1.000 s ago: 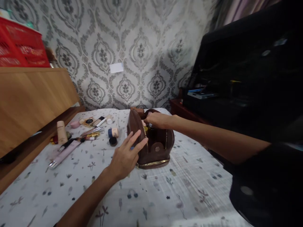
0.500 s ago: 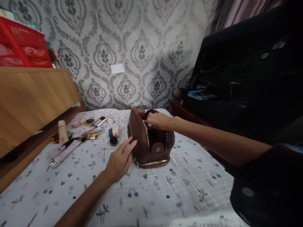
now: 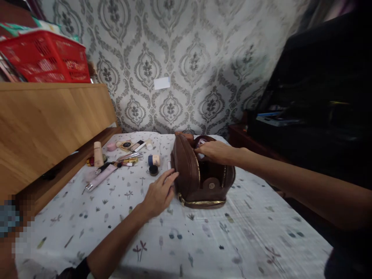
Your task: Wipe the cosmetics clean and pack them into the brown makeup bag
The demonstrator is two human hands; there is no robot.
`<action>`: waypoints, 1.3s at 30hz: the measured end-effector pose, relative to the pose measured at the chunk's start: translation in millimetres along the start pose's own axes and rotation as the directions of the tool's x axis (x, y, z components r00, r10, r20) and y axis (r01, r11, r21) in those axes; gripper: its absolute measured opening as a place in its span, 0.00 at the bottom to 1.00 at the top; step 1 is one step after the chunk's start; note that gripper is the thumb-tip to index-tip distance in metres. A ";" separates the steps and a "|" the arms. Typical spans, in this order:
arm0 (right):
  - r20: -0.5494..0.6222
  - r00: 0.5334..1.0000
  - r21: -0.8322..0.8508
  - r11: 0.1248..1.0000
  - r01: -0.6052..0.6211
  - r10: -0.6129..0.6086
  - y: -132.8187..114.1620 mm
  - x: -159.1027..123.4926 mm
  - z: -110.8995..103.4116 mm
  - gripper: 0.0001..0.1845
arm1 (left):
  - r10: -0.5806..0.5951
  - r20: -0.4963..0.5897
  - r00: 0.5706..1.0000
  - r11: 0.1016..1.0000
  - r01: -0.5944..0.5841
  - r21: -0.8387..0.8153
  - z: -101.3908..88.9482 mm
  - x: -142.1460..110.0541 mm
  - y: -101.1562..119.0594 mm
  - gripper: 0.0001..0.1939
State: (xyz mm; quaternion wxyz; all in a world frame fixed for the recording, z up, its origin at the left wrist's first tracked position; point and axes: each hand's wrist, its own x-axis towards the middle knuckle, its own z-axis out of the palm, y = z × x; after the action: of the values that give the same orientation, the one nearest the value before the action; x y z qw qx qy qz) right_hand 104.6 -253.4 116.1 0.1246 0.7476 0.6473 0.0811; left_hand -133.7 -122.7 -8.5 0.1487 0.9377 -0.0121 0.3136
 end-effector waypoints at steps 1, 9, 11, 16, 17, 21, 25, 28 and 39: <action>0.016 1.000 -0.020 1.000 -0.005 0.005 -0.7 -0.2 -0.2 0.14 | -0.009 0.001 1.000 1.000 0.009 -0.007 0.2 -0.2 -0.9 0.25; 0.032 0.999 0.036 0.999 -0.018 0.017 -0.3 -4.4 -6.9 0.18 | -0.075 -0.012 0.997 0.997 0.075 -0.025 5.2 -5.3 -12.7 0.23; -0.005 0.999 0.062 0.997 -0.043 0.043 -0.2 -6.7 -10.9 0.17 | -0.081 -0.013 0.997 0.996 0.081 -0.028 5.7 -5.7 -14.6 0.21; -0.240 0.966 0.172 0.984 -0.057 0.097 -19.3 -17.2 -20.7 0.14 | -0.109 -0.008 0.994 0.993 0.108 -0.049 5.0 -4.8 -16.2 0.18; -0.298 0.948 0.196 0.979 -0.050 0.108 -28.0 -20.8 -21.9 0.15 | -0.117 -0.007 0.993 0.992 0.116 -0.056 5.0 -4.9 -17.0 0.18; -0.533 0.834 0.306 0.951 0.032 0.143 -80.4 -38.9 -18.8 0.15 | -0.144 -0.023 0.989 0.985 0.141 -0.096 5.8 -6.7 -22.0 0.17; -0.645 0.758 0.283 0.889 0.359 -0.101 -143.5 -47.4 6.7 0.15 | -0.158 -0.036 0.987 0.977 0.151 -0.152 7.7 -7.2 -26.7 0.15; -0.632 0.757 0.337 0.821 0.460 -0.165 -177.6 -36.7 39.7 0.14 | -0.200 -0.038 0.979 0.966 0.190 -0.173 7.9 -5.6 -29.7 0.14; -0.274 0.914 0.937 0.297 0.183 0.300 -227.6 47.4 89.3 0.08 | -0.326 -0.032 0.945 0.945 0.325 -0.013 -14.5 -10.6 -70.4 0.12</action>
State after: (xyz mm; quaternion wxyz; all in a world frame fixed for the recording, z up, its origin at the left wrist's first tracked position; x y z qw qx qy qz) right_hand -78.8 -184.0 -37.4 -0.4805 0.6637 0.5497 -0.1624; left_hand -142.6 -52.1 -22.9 0.2022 0.9210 0.1442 0.3003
